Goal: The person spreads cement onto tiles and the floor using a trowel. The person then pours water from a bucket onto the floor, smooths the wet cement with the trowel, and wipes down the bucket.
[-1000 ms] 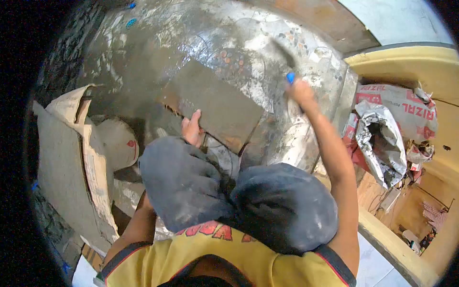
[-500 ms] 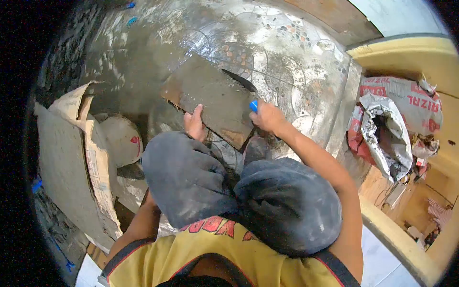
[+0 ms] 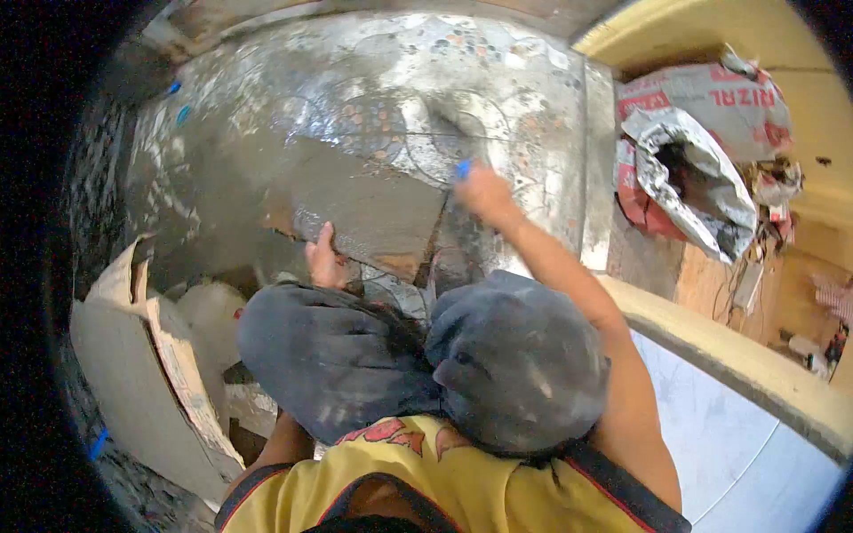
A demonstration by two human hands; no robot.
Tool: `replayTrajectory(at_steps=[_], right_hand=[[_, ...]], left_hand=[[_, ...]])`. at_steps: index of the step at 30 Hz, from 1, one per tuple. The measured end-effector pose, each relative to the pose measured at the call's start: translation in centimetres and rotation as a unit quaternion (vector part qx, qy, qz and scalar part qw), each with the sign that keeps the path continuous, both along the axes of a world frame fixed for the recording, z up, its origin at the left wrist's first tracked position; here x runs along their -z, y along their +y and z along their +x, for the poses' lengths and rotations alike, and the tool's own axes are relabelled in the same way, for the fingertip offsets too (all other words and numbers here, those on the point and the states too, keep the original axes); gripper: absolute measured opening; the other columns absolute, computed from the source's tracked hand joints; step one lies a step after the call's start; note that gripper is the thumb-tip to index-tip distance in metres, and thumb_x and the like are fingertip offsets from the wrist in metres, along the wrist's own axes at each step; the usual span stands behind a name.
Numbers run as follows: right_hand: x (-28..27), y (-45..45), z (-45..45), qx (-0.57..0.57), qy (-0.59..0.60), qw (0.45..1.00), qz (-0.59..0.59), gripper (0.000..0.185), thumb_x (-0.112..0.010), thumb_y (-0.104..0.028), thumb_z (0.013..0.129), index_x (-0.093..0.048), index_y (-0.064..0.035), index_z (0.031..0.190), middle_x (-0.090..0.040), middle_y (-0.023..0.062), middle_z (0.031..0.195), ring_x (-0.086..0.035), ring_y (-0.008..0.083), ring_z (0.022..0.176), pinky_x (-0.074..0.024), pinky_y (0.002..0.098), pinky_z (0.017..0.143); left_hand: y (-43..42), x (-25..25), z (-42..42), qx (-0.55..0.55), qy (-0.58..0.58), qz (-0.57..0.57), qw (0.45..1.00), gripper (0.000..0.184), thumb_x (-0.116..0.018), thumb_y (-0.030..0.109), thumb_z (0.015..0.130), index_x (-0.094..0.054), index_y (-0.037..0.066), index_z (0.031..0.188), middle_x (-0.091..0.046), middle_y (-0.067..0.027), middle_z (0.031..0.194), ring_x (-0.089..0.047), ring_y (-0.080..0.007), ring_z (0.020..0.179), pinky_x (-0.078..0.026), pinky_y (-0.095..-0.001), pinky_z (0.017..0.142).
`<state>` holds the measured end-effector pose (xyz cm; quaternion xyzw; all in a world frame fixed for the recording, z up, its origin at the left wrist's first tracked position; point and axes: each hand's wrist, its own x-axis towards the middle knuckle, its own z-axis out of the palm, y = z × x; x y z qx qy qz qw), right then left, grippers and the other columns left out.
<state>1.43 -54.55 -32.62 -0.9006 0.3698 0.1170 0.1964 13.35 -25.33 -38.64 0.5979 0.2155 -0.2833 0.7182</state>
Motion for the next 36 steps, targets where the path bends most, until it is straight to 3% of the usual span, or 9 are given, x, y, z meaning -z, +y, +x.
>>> replayTrajectory(at_steps=[4,7,8,14,17,21,30,33,36], right_hand=[[0.2,2.0,-2.2,0.041,-0.043,0.998,0.03,0.048,-0.057,-0.039,0.084,-0.059,0.0068,0.1,-0.065,0.0301,0.092,-0.064,0.045,0.088,-0.0508,0.0512,0.08],[0.0,-3.0,-6.3,0.252,-0.041,0.967,0.011,0.052,-0.054,-0.041,0.086,-0.057,0.0094,0.099,-0.066,0.0298,0.09,-0.065,0.0437,0.089,-0.0524,0.0498,0.077],[7.5,-7.0,-10.1,0.177,-0.079,0.97,-0.146,0.046,-0.058,-0.044,0.085,-0.056,0.0021,0.083,-0.066,0.0215,0.071,-0.066,0.0378,0.062,-0.0542,0.0433,0.06],[0.3,4.4,-6.6,0.213,0.036,0.975,0.062,0.053,-0.051,-0.031,0.087,-0.048,0.0136,0.115,-0.064,0.0328,0.097,-0.063,0.047,0.095,-0.0495,0.0539,0.085],[-1.1,5.6,-6.7,0.19,-0.03,0.978,0.084,0.052,-0.051,-0.034,0.087,-0.052,0.0128,0.11,-0.063,0.0337,0.096,-0.062,0.0485,0.095,-0.0491,0.0542,0.085],[-0.5,0.5,-10.6,0.361,-0.052,0.93,0.039,0.051,-0.053,-0.036,0.088,-0.054,0.0131,0.103,-0.064,0.0329,0.092,-0.063,0.0486,0.09,-0.0509,0.0514,0.08],[2.3,-2.3,-6.1,0.203,-0.063,0.977,-0.013,0.051,-0.054,-0.034,0.087,-0.05,0.0117,0.11,-0.062,0.033,0.098,-0.063,0.0459,0.092,-0.0497,0.0514,0.083],[7.8,-13.7,-9.0,0.245,-0.1,0.947,-0.183,0.039,-0.055,-0.035,0.087,-0.063,0.0025,0.082,-0.067,0.0257,0.085,-0.065,0.0453,0.08,-0.0524,0.0488,0.071],[7.7,-12.5,-6.6,-0.056,0.044,0.987,-0.147,0.041,-0.056,-0.034,0.086,-0.06,0.0066,0.089,-0.065,0.0278,0.085,-0.064,0.0458,0.078,-0.0519,0.0493,0.072]], left_hand=[[-0.2,-0.9,0.4,0.017,0.034,0.075,0.996,0.03,-0.067,0.026,0.087,-0.051,0.006,0.103,-0.06,-0.0062,0.092,-0.062,-0.0179,0.073,-0.046,-0.0319,0.05],[0.0,-0.4,0.2,0.009,0.001,0.013,1.0,0.027,-0.066,0.026,0.087,-0.054,0.008,0.103,-0.06,-0.0046,0.082,-0.056,-0.0159,0.063,-0.043,-0.0309,0.049],[0.4,0.1,0.5,0.02,-0.005,0.013,1.0,0.027,-0.066,0.026,0.087,-0.053,0.008,0.102,-0.06,-0.0054,0.083,-0.057,-0.0173,0.064,-0.045,-0.0324,0.051],[0.8,1.9,0.6,0.015,0.015,-0.003,1.0,0.034,-0.066,0.024,0.088,-0.052,0.001,0.108,-0.06,-0.0117,0.096,-0.061,-0.0272,0.084,-0.053,-0.0451,0.071],[0.2,0.8,0.4,0.025,0.012,-0.041,0.999,0.021,-0.064,0.024,0.089,-0.053,0.009,0.1,-0.06,-0.0023,0.086,-0.06,-0.0165,0.067,-0.044,-0.0334,0.048],[0.3,-0.1,0.0,-0.002,-0.009,-0.045,0.999,0.024,-0.064,0.023,0.089,-0.054,0.008,0.104,-0.061,-0.0024,0.088,-0.061,-0.0171,0.07,-0.046,-0.0334,0.052],[0.2,0.2,0.1,0.005,-0.01,0.006,1.0,0.026,-0.066,0.024,0.087,-0.053,0.009,0.105,-0.061,-0.0032,0.09,-0.06,-0.0134,0.069,-0.044,-0.0295,0.049],[0.5,0.9,0.2,0.011,-0.008,0.001,1.0,0.028,-0.066,0.023,0.087,-0.052,0.008,0.105,-0.061,-0.0041,0.09,-0.06,-0.014,0.068,-0.041,-0.0294,0.045],[-0.1,1.4,0.0,-0.026,-0.02,-0.009,0.999,0.029,-0.067,0.022,0.087,-0.054,0.005,0.106,-0.062,-0.0059,0.089,-0.061,-0.0169,0.069,-0.048,-0.0318,0.055]])
